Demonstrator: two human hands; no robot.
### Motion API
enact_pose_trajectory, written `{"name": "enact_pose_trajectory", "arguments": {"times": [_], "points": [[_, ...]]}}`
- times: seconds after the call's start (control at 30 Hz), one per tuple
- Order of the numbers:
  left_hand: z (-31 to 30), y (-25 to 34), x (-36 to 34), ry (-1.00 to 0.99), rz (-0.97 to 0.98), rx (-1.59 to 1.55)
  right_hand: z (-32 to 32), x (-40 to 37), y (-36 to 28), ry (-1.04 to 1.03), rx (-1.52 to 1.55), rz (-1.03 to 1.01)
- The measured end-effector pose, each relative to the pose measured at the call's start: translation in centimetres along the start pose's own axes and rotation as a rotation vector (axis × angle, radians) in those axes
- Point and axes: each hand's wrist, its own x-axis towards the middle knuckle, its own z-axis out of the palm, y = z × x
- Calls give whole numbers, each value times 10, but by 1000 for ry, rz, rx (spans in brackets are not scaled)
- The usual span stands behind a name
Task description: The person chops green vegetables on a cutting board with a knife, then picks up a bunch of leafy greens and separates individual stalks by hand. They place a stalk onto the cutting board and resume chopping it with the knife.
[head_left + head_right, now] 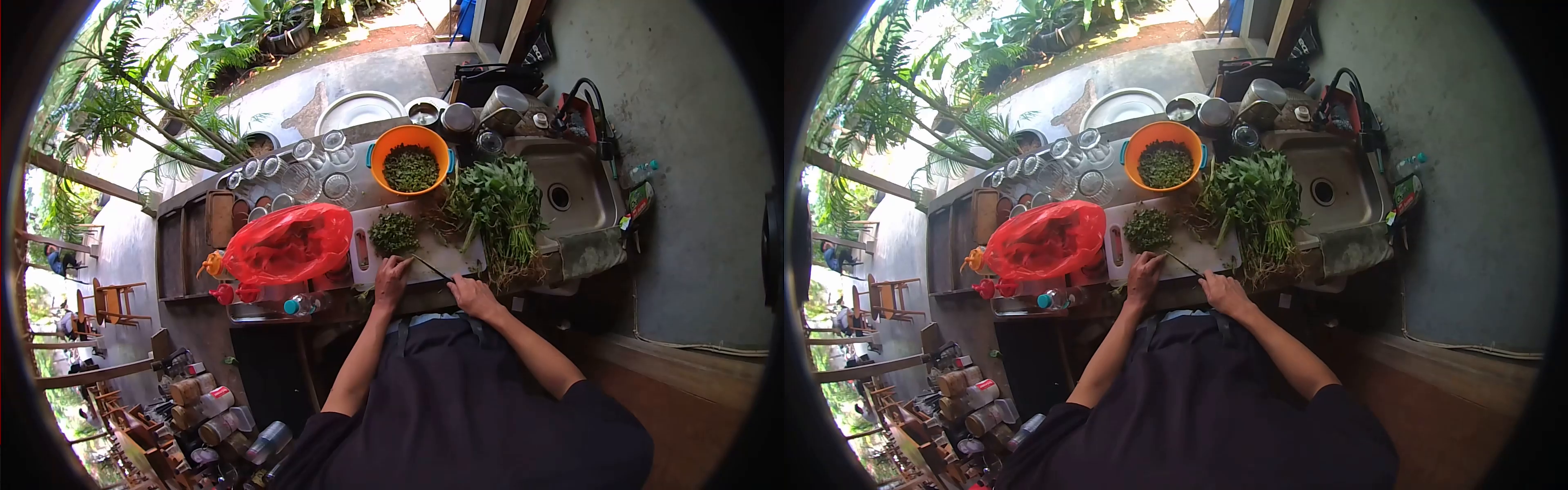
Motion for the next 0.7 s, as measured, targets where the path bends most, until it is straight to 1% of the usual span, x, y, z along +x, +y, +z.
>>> {"name": "enact_pose_trajectory", "arguments": {"times": [0.03,0.07,0.13,0.17,0.23,0.47,0.53,0.7], "points": [[-1,0,-1,-3,-1,1,2,-1,-2,-81,-7,56],[-1,0,-2,1,-3,6,2,-2,-3,-82,-6,57],[-3,2,-3,3,-7,11,-11,-4,-20,-142,-126,13],[-4,3,-3,1,-14,7,-9,-4,-20,-142,-125,14],[-2,2,-4,1,-19,2,-8,-2,-22,-230,-244,26],[0,2,-4,17,-32,13,-9,4,-30,-242,-223,54],[-1,4,-4,19,-25,16,-2,4,-25,-128,-242,-29],[0,4,-4,33,-38,-6,-4,6,-23,-192,-238,-12]]}}
